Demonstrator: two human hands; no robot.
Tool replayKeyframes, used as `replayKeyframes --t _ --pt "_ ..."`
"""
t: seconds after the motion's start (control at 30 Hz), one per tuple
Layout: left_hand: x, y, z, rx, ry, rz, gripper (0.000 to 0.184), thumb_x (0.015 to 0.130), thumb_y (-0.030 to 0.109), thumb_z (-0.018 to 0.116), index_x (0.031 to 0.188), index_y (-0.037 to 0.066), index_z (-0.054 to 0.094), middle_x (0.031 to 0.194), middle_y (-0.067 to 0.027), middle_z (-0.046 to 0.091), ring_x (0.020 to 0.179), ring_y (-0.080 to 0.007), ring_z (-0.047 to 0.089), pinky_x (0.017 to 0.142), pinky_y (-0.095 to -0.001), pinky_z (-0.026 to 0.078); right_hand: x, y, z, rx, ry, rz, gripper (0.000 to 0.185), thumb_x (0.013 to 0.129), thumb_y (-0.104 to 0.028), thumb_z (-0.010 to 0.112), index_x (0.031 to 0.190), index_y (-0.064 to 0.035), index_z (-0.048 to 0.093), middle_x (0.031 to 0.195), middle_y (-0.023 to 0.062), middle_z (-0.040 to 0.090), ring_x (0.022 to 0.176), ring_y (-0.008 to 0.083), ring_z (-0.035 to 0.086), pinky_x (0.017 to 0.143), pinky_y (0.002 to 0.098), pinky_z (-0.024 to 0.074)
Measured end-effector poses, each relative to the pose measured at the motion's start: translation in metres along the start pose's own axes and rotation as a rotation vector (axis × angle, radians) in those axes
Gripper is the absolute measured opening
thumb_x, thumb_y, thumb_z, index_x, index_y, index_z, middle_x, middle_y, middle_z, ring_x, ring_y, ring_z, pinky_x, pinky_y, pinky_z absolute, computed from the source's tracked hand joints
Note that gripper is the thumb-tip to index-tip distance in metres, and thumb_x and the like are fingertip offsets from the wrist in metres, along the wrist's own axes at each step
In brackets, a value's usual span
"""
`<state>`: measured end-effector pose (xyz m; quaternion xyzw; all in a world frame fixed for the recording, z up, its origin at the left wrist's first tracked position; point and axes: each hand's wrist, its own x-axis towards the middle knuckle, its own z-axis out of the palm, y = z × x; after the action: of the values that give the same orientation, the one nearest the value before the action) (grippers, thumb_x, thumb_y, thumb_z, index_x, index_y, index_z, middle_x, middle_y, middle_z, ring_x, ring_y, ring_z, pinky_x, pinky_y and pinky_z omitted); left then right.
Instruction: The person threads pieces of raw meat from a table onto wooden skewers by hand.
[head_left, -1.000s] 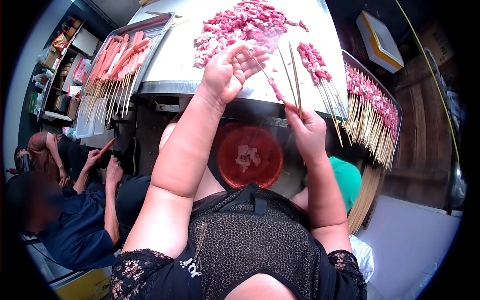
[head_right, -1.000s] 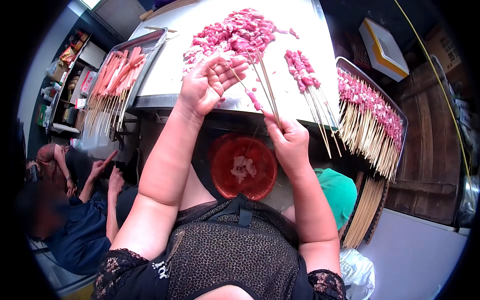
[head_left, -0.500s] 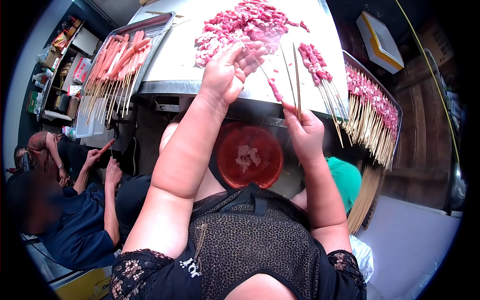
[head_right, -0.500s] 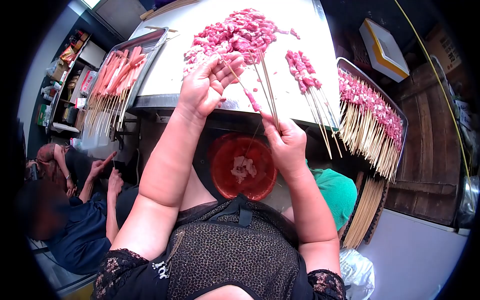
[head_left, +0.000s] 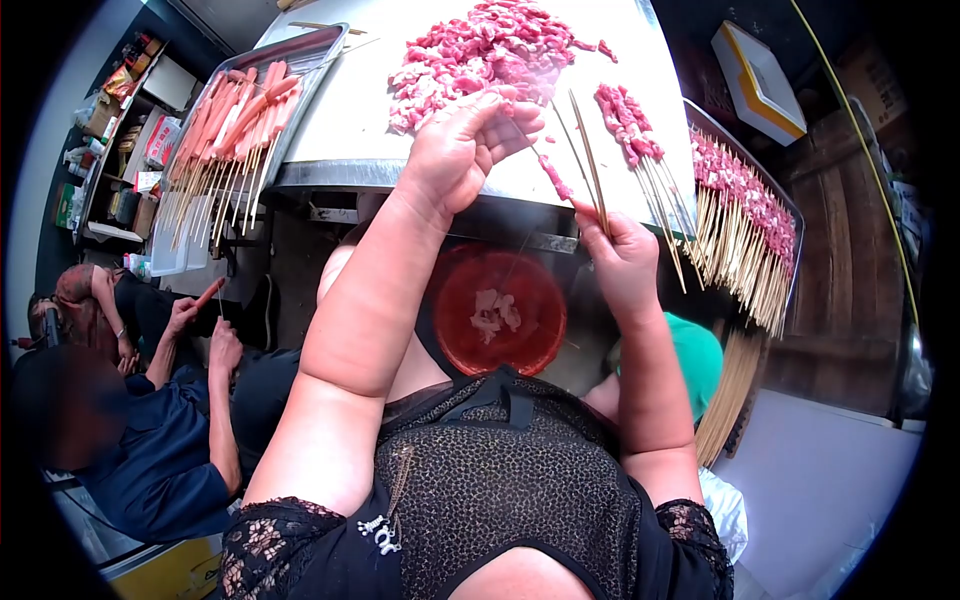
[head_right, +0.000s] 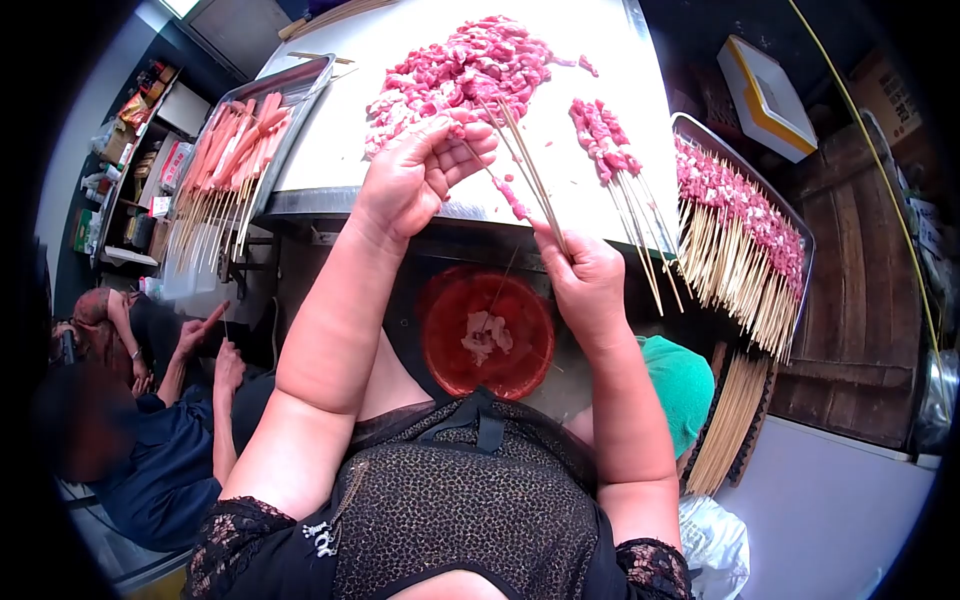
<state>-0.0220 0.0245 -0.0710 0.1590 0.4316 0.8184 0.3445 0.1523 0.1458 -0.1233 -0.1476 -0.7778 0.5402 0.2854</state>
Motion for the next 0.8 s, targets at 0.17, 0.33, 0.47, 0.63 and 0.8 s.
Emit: replayKeyframes --t 0.17,0.33,0.47,0.63,0.8 --pt "0.0 -0.001 -0.002 -0.021 -0.049 0.017 0.029 0.096 0.012 0.035 0.109 -0.007 0.052 0.102 -0.0221 0.061 0.099 -0.0319 0.06 0.092 -0.0448 0.048 -0.002 0.001 0.006 0.072 -0.002 0.025 0.018 0.084 -0.005 0.061 0.101 -0.0013 0.066 0.065 0.0036 0.056 0.059 0.0065 0.049 0.056 0.0211 0.0413" --pt "-0.001 -0.002 0.0 -0.034 -0.082 0.003 0.029 0.096 0.012 0.034 0.108 -0.006 0.053 0.102 -0.0233 0.061 0.101 -0.0335 0.06 0.092 -0.0484 0.047 -0.002 -0.01 0.009 0.272 -0.059 0.219 0.02 0.085 -0.007 0.061 0.104 -0.0011 0.066 0.07 -0.0017 0.057 0.062 0.004 0.049 0.057 0.0187 0.0406" --pt "0.001 -0.003 -0.001 -0.045 -0.115 0.016 0.029 0.096 0.012 0.033 0.107 -0.005 0.053 0.102 -0.0236 0.061 0.102 -0.0346 0.059 0.093 -0.0504 0.046 -0.004 -0.006 0.014 0.334 -0.059 0.244 0.02 0.086 -0.007 0.06 0.104 -0.0013 0.066 0.072 -0.0035 0.057 0.063 0.0029 0.049 0.057 0.0178 0.0405" --pt "0.0 -0.004 0.003 -0.045 -0.109 0.021 0.029 0.096 0.013 0.033 0.106 -0.004 0.054 0.101 -0.0232 0.061 0.102 -0.035 0.059 0.093 -0.051 0.046 -0.007 -0.002 0.024 0.369 0.002 0.18 0.019 0.086 -0.007 0.06 0.104 -0.0007 0.065 0.071 -0.0025 0.056 0.06 0.0025 0.048 0.054 0.0167 0.039" --pt "0.002 -0.006 0.002 -0.101 -0.142 0.017 0.028 0.095 0.013 0.034 0.105 -0.004 0.053 0.1 -0.0233 0.062 0.101 -0.0337 0.06 0.091 -0.0487 0.047 -0.005 -0.007 0.022 0.754 -0.085 0.48 0.02 0.087 -0.007 0.059 0.106 -0.0009 0.064 0.069 -0.002 0.055 0.055 0.0009 0.045 0.048 0.0144 0.0343"
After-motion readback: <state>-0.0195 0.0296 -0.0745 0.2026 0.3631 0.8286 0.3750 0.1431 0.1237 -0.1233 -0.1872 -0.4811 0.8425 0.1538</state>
